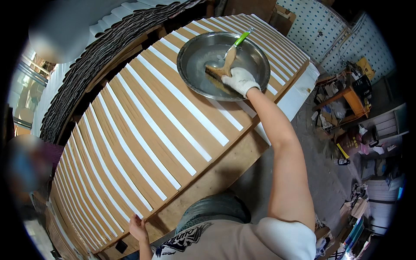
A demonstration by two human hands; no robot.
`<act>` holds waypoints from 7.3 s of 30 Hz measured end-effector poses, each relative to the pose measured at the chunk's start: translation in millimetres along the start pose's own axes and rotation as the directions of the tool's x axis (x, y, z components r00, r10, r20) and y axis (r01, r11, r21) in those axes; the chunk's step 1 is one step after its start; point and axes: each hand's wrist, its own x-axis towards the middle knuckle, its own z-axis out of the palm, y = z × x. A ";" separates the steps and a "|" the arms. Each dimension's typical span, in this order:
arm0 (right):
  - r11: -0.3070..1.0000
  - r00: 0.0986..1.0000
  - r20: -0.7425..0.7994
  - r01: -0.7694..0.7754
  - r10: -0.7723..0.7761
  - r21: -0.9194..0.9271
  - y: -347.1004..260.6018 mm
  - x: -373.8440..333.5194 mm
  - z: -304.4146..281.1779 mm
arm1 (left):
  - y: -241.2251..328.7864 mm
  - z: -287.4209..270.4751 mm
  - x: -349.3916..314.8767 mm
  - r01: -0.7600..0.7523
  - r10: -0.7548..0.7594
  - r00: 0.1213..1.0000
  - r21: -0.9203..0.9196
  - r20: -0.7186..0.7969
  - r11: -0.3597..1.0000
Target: The person repeatedly brushes a liquid adhesive onto a large striped cardboard panel using a wooden brush. They frequently dip the brush into a metal bowl to reload adhesive and continue spreading it across the surface.
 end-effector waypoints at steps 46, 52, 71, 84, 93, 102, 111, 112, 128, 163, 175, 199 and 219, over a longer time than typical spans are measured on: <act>0.453 0.457 0.016 0.874 -0.889 0.176 -626.9 -270.3 363.7 | -307.7 -74.0 -52.1 -0.251 0.258 0.963 -0.089 0.082 0.964; 0.623 0.635 0.099 0.771 -0.766 -0.133 -691.8 -151.4 414.0 | -314.1 -61.4 -51.6 -0.291 0.290 0.952 -0.005 0.099 0.957; 0.282 0.277 -0.170 0.959 -0.946 -0.005 -719.3 -98.8 464.5 | -314.5 -56.9 -45.4 -0.237 0.238 0.932 -0.037 0.272 0.971; 0.569 0.458 0.516 0.819 -0.724 0.071 -636.1 -338.4 350.4 | -289.9 -79.3 -59.5 -0.158 0.187 0.977 -0.238 0.104 0.958; 0.317 0.251 0.313 0.931 -0.916 0.181 -571.5 -445.0 358.5 | -313.5 -45.6 -64.3 0.344 -0.384 0.882 -0.183 -0.272 0.921; 0.652 0.699 0.438 0.704 -0.565 -0.283 -591.7 -324.4 332.8 | -317.7 -39.5 -54.5 0.358 -0.356 0.927 -0.003 -0.121 0.934; 0.378 0.322 0.232 0.888 -0.918 0.263 -500.4 -420.1 322.1 | -286.9 -86.5 -6.2 0.369 -0.451 0.839 0.290 0.305 0.883; 0.374 0.311 0.226 0.863 -0.923 0.340 -505.2 -400.0 321.9 | -286.1 -87.0 -4.7 0.360 -0.439 0.855 0.292 0.277 0.886; 0.813 0.732 0.402 0.580 -0.550 0.057 -555.0 -300.0 314.4 | -260.2 -72.0 12.7 0.302 -0.540 0.766 0.547 0.347 0.781; 0.380 0.268 0.357 0.877 -0.895 0.294 -452.0 -334.2 284.6 | -253.4 -72.1 15.1 0.455 -0.576 0.776 0.404 0.258 0.794; 0.535 0.532 0.147 0.844 -0.834 -0.016 -418.7 -357.8 299.4 | -268.8 -49.4 -10.2 0.464 -0.497 0.864 0.259 0.079 0.847; 0.569 0.537 0.211 0.811 -0.817 0.139 -473.3 -387.7 295.0 | -263.2 -65.8 -1.1 0.531 -0.610 0.756 0.322 0.238 0.784; 0.823 0.791 0.231 0.556 -0.566 0.114 -539.4 -179.9 310.8 | -255.2 -73.2 14.6 0.535 -0.652 0.669 0.377 0.358 0.756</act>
